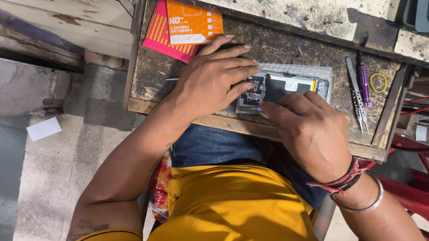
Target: The person pries open the back of a smartphone on a workbench, uses a pry tool to lift the battery and internal components, removes the back cover and midframe, and works the motherboard free with a metal tool, setting parts aside on the bench.
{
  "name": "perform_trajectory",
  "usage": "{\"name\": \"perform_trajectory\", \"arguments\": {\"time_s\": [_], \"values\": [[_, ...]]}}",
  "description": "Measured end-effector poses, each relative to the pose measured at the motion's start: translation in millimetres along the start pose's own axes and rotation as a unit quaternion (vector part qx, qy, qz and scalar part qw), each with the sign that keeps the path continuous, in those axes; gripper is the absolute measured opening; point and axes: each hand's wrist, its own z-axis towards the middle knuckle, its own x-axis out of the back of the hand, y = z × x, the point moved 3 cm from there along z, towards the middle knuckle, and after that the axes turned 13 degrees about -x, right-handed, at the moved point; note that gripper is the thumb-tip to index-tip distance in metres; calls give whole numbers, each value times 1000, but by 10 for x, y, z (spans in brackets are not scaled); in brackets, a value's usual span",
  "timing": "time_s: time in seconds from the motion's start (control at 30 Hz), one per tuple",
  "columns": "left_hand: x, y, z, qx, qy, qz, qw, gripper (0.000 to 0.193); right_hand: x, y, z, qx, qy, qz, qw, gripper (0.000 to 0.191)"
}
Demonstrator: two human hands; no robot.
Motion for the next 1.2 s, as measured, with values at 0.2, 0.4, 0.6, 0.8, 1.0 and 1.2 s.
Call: {"name": "perform_trajectory", "arguments": {"time_s": [0.2, 0.4, 0.6, 0.8, 1.0, 1.2], "values": [[-3, -54, 10, 1, 3, 7, 1000, 27, -12, -21, 42, -7, 3, -15, 1000, 27], [17, -127, -17, 7, 5, 8, 1000, 23, -2, -145, 133, 9, -5, -35, 999, 29], [9, -116, -12, 5, 2, 6, 1000, 21, 48, -353, 203, 167, -16, -155, 974, 15], [-10, -54, -6, 9, -7, 9, 1000, 28, -28, -392, 367, 230, -136, -285, 921, 13], [27, -118, -54, 6, -11, 14, 1000, 32, 54, -473, 493, 274, -60, -229, 932, 12], [3, -88, -45, 13, -10, 38, 999, 31, 46, -488, 503, 317, -103, -235, 913, 13]]}}
